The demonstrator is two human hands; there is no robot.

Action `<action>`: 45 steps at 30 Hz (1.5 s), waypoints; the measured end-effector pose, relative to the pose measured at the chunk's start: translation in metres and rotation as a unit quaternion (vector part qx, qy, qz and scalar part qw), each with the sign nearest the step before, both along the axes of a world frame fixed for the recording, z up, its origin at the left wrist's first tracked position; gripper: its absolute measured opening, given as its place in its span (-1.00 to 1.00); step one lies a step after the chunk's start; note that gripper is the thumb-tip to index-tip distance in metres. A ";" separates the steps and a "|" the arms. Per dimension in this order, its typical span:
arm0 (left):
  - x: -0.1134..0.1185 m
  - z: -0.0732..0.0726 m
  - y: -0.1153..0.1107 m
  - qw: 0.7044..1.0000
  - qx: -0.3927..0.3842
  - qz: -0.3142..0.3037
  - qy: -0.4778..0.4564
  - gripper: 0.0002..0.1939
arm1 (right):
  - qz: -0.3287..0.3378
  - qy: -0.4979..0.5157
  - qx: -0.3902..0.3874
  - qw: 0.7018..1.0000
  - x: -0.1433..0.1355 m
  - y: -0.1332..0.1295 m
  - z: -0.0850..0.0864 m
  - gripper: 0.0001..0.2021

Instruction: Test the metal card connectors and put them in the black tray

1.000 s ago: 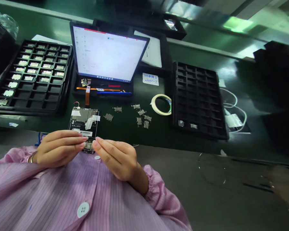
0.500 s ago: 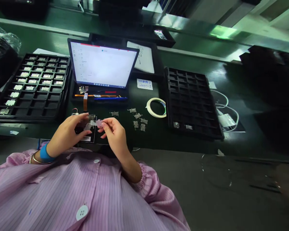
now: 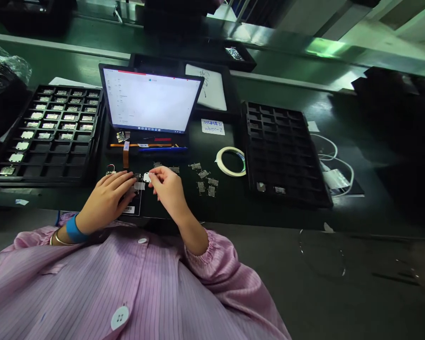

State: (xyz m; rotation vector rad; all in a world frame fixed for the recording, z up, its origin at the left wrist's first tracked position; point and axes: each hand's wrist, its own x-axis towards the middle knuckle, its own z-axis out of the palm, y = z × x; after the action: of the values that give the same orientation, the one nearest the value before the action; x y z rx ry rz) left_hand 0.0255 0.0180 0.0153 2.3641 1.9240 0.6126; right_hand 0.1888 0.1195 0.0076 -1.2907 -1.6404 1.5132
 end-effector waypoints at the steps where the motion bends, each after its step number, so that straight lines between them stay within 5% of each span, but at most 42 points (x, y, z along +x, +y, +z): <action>1: 0.000 -0.001 0.000 1.000 0.002 0.001 -0.003 -0.66 | -0.001 -0.002 0.000 1.000 0.000 0.001 0.000 -0.76; 37: 0.010 -0.006 0.001 0.998 -0.004 0.003 0.061 -0.56 | 0.024 0.009 0.012 1.000 0.003 0.006 -0.009 -0.67; 42: -0.019 0.027 0.017 0.999 -0.012 -0.030 -0.029 -0.61 | 0.023 0.015 0.013 1.000 0.004 0.004 -0.009 -0.64; 45: -0.045 0.060 0.037 0.995 0.065 0.025 -0.077 -0.72 | 0.028 0.017 0.010 0.999 0.004 0.003 -0.008 -0.64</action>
State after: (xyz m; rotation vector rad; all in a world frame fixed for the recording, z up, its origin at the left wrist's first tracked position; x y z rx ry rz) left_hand -0.0198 0.0550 0.0755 2.2689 1.9374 0.9210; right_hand 0.1933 0.1229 -0.0003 -1.2117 -1.6777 1.5402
